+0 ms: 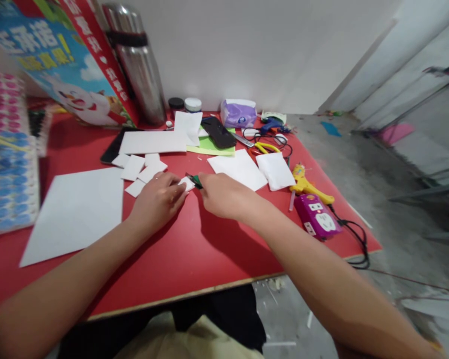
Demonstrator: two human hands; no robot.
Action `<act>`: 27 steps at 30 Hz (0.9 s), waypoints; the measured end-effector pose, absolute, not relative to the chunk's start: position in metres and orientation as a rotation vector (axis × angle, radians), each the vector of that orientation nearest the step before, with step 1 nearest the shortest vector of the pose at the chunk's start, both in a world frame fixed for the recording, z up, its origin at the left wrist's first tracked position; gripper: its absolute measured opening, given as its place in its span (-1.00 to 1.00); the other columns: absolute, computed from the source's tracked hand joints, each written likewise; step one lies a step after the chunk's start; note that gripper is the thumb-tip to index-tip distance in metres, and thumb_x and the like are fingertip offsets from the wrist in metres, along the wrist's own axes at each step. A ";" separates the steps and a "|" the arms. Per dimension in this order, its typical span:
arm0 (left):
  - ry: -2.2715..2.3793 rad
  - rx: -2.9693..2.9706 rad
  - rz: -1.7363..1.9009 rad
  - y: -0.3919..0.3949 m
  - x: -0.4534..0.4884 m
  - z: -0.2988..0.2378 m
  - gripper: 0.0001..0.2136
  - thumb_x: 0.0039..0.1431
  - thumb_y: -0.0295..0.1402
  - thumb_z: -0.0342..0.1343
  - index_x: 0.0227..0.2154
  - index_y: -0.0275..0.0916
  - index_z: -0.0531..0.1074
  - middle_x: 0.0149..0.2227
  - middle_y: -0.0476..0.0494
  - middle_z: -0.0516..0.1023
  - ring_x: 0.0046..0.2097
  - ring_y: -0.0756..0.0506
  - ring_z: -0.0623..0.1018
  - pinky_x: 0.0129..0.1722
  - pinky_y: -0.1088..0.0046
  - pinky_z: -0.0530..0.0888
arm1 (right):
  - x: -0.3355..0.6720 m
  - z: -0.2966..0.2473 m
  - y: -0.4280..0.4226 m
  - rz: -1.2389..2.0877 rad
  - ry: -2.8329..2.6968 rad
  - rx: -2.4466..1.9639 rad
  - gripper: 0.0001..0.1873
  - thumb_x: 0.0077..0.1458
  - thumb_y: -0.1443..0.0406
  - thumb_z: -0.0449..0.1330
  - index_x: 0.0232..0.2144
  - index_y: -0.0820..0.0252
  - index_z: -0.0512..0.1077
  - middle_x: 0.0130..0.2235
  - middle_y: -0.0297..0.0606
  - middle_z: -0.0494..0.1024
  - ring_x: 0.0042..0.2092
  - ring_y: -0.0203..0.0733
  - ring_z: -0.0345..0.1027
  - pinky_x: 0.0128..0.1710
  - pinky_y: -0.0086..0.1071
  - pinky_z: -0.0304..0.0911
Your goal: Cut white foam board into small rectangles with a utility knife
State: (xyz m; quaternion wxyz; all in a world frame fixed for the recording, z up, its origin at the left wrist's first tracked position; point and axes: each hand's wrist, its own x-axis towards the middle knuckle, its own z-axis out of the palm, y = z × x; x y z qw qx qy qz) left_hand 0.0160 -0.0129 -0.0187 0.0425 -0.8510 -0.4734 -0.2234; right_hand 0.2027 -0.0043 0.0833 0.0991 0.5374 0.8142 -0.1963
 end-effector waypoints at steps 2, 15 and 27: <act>-1.459 -2.605 -0.672 -0.013 0.016 -0.018 -0.73 0.40 -0.40 0.01 -0.30 -0.37 0.60 -0.26 -0.33 0.53 -0.21 -0.23 0.44 -0.17 0.17 0.45 | 0.201 0.086 -0.004 -0.557 2.398 1.566 -0.75 0.30 0.37 0.01 -0.06 0.24 0.43 -0.26 -0.11 0.61 -0.41 -0.21 0.35 -0.45 -0.38 0.00; -1.432 -2.617 -0.653 -0.011 0.015 -0.020 -0.72 0.40 -0.40 -0.01 -0.30 -0.33 0.60 -0.28 -0.31 0.51 -0.22 -0.22 0.43 -0.16 0.17 0.44 | 0.189 0.098 0.009 -0.416 2.344 1.416 -0.77 0.17 0.42 0.10 -0.18 0.25 0.53 -0.30 -0.01 0.61 -0.38 -0.09 0.43 -0.46 -0.33 0.03; -1.439 -2.593 -0.596 -0.013 0.018 -0.017 -0.71 0.40 -0.40 -0.02 -0.34 -0.34 0.58 -0.29 -0.33 0.49 -0.22 -0.24 0.42 -0.11 0.16 0.44 | 0.210 0.100 -0.024 -0.424 2.305 1.454 -0.66 0.20 0.47 0.05 0.00 0.29 0.43 -0.29 -0.03 0.59 -0.39 -0.11 0.42 -0.45 -0.33 -0.03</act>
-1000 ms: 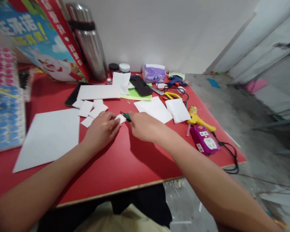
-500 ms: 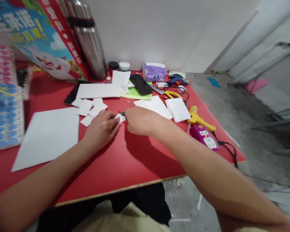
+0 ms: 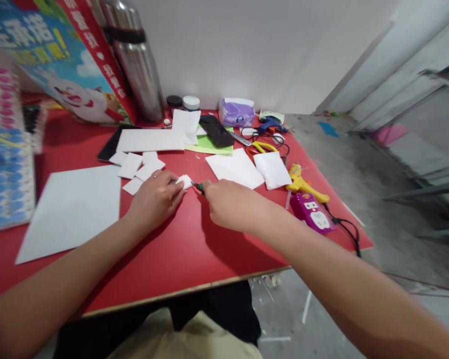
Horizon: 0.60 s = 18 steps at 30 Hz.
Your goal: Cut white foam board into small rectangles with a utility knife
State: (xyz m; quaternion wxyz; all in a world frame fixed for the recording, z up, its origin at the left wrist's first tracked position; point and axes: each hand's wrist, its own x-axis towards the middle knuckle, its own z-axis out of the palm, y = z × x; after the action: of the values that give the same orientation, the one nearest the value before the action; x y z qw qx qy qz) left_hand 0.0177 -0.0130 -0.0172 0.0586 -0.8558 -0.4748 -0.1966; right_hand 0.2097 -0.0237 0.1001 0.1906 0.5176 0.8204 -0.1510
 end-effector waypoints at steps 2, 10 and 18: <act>-1.419 -2.592 -0.594 -0.012 0.018 -0.018 -0.71 0.40 -0.40 -0.02 -0.34 -0.34 0.59 -0.30 -0.33 0.49 -0.23 -0.24 0.42 -0.11 0.16 0.44 | 0.214 0.096 -0.032 -0.413 2.317 1.463 -0.64 0.19 0.48 0.04 0.02 0.32 0.40 -0.31 -0.03 0.59 -0.40 -0.11 0.42 -0.46 -0.32 -0.05; -1.395 -2.615 -0.639 -0.011 0.015 -0.019 -0.74 0.37 -0.42 0.00 -0.37 -0.31 0.56 -0.30 -0.32 0.52 -0.24 -0.23 0.44 -0.12 0.15 0.45 | 0.239 0.091 -0.046 -0.560 2.400 1.661 -0.62 0.32 0.35 0.04 0.14 0.19 0.39 -0.22 -0.12 0.62 -0.29 -0.12 0.46 -0.40 -0.37 0.03; -1.530 -2.595 -0.820 -0.012 0.011 -0.020 -0.93 0.30 -0.43 0.07 -0.26 -0.27 0.45 -0.21 -0.31 0.55 -0.15 -0.27 0.48 -0.04 0.12 0.45 | 0.203 0.044 0.002 -0.610 2.509 2.096 -0.82 0.19 0.23 0.22 -0.23 0.24 0.45 -0.25 -0.16 0.59 -0.27 -0.15 0.41 -0.33 -0.38 0.13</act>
State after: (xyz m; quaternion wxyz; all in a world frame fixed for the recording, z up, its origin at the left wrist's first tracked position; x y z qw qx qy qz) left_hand 0.0109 -0.0117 -0.0200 0.0096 -0.8312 -0.4900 -0.2626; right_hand 0.2031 0.0021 0.0437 -0.0920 0.6275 0.7513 -0.1825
